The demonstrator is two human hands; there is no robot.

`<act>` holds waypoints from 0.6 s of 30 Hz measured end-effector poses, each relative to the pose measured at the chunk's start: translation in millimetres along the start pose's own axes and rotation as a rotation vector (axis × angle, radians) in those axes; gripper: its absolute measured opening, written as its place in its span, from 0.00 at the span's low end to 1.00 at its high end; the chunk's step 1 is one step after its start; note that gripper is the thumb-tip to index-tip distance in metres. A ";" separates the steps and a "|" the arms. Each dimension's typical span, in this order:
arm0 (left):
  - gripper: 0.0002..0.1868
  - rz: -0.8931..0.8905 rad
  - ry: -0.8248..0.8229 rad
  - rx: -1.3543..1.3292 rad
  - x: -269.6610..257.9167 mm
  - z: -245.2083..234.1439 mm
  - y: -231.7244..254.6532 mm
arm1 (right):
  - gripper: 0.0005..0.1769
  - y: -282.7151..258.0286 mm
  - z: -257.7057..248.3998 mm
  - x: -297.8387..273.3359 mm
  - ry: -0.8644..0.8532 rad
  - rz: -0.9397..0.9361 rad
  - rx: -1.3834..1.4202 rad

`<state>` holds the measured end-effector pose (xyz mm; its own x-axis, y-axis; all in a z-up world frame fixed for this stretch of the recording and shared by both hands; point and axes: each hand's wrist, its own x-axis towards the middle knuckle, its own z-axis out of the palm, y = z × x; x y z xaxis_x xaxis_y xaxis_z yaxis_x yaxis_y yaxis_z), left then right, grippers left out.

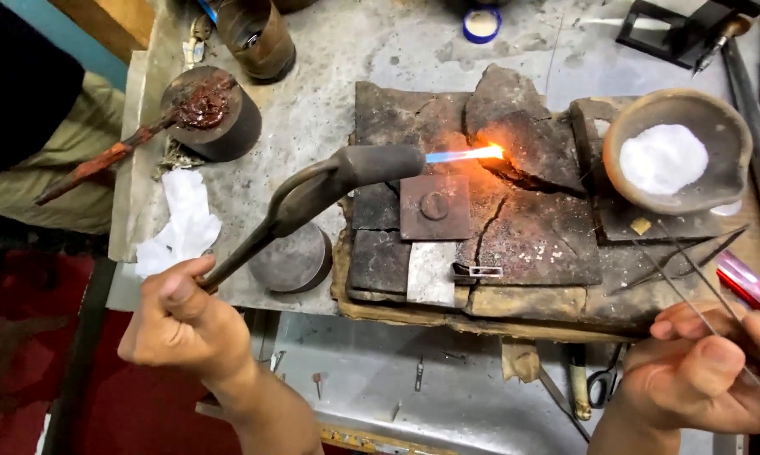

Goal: Using a gas torch to heat and solder small metal jewelry components on a soldering block.

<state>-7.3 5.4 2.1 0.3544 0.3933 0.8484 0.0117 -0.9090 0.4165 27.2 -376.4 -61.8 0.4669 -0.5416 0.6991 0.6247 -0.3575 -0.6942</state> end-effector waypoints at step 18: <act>0.34 -0.020 0.030 -0.020 9.2 -8.3 -5.2 | 0.23 -16.4 21.8 -26.7 -0.036 0.018 0.146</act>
<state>-11.8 15.0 10.4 0.3260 0.4156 0.8491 0.0001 -0.8982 0.4396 18.2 -339.5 -65.4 0.4992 -0.5183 0.6944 0.6995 -0.2320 -0.6760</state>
